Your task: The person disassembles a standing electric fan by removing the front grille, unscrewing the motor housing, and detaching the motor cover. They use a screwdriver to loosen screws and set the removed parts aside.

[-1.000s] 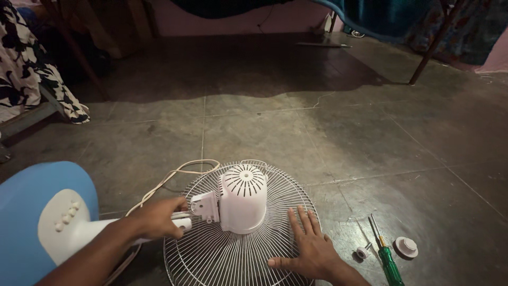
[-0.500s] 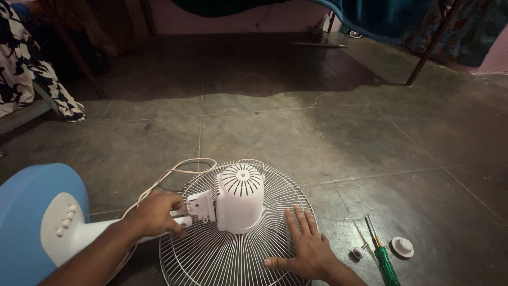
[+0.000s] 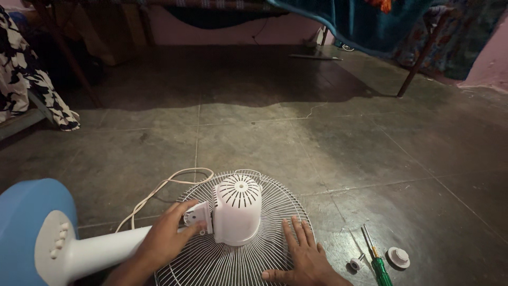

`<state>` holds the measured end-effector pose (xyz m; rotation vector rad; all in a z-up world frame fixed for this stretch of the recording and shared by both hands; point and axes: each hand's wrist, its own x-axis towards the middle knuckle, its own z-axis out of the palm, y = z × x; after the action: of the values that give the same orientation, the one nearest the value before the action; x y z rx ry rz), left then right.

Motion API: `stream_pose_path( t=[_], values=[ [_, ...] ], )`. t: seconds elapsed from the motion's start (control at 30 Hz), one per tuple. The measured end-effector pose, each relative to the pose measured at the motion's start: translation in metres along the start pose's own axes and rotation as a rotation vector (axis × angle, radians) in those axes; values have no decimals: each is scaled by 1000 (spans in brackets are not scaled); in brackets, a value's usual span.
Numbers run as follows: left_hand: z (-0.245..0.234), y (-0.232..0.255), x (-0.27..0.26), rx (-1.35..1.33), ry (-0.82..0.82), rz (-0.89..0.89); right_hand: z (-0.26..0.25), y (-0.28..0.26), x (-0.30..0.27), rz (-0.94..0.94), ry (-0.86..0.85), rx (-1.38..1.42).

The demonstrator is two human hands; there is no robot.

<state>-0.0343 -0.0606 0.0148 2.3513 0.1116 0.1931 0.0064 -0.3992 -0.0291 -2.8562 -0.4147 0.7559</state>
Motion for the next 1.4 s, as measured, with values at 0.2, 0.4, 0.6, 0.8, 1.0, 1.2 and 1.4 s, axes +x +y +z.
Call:
stream_pose_path(
  t=[0.2,0.4,0.6,0.8,1.0,1.2,1.4],
  values=[
    [16,-6,-5,14,103,-88,-6,-3,-1,-4,42,-50],
    [-11,-9,-11,345,-35,-86,-19,-17,-13,65,56,-48],
    [-40,-15,-21,703,-280,-303,-35,-61,-18,-188,520,195],
    [-67,-37,-33,936,-293,-240,-29,-141,-20,-746,1148,116],
    [-96,-57,-59,983,-207,-199,-45,-199,9,-824,1075,-405],
    [-108,-58,-61,955,-137,-229,-50,-208,8,-560,633,-545],
    [-121,-54,-58,924,-158,-291,-52,-210,-2,-545,638,-512]
  ],
)
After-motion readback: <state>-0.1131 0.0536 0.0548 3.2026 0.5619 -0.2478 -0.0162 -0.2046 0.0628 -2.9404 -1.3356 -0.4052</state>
